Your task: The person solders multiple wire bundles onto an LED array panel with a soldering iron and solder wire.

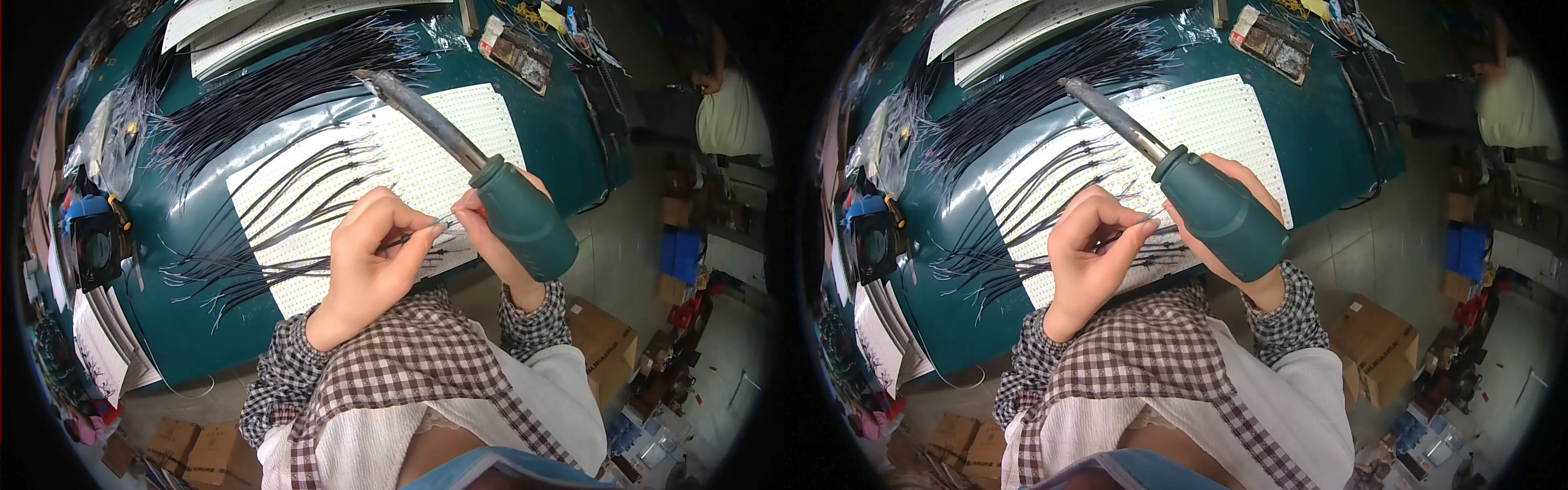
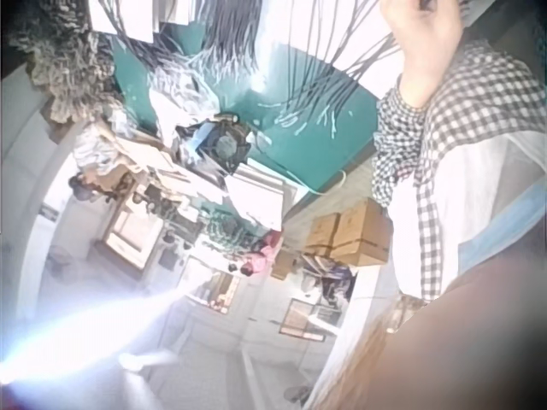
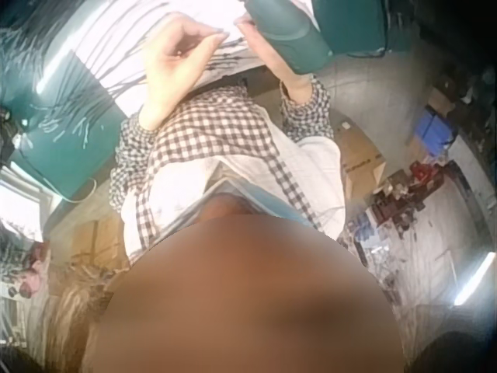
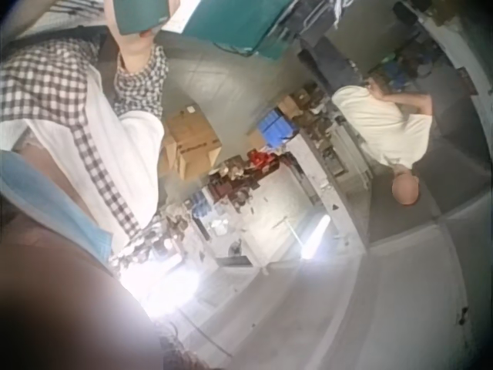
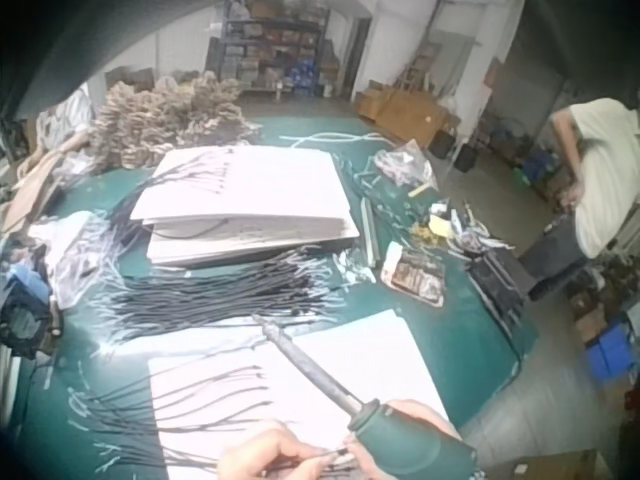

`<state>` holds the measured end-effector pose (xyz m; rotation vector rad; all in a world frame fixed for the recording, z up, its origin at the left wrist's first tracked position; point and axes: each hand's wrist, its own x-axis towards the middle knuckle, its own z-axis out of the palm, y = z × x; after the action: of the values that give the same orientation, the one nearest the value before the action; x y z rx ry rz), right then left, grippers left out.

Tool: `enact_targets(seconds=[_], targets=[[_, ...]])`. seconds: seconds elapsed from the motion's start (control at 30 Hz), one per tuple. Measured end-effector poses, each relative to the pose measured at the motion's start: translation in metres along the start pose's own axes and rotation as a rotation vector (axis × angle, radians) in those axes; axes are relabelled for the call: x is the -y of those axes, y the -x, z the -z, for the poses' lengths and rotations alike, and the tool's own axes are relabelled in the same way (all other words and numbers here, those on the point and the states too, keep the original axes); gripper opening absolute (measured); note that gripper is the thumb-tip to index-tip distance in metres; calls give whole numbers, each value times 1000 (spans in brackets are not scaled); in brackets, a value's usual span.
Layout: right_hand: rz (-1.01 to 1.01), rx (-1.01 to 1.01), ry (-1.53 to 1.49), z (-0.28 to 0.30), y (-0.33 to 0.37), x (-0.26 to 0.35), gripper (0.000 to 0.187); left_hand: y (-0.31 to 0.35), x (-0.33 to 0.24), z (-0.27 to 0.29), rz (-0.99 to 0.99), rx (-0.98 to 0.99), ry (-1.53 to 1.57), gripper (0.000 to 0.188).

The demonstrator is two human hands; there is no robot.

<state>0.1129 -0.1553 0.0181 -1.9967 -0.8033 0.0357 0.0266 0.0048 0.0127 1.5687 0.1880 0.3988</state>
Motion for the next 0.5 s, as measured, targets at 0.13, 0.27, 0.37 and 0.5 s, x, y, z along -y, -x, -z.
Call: enact_targets(seconds=[0.13, 0.27, 0.37, 0.5], targets=[[2, -5, 2, -1, -1, 0, 47, -1, -2, 0, -16, 26, -40, 9], [72, -37, -103, -1, 0, -3, 45, 0, -3, 0, -13, 41, -64, 13], [187, -355, 212, -3, -10, -8, 31, 4, -7, 4, -8, 34, -76, 13], [-200, -376, 43, 20, 2, -19, 23, 2, -2, 5, -96, -97, -15, 11]])
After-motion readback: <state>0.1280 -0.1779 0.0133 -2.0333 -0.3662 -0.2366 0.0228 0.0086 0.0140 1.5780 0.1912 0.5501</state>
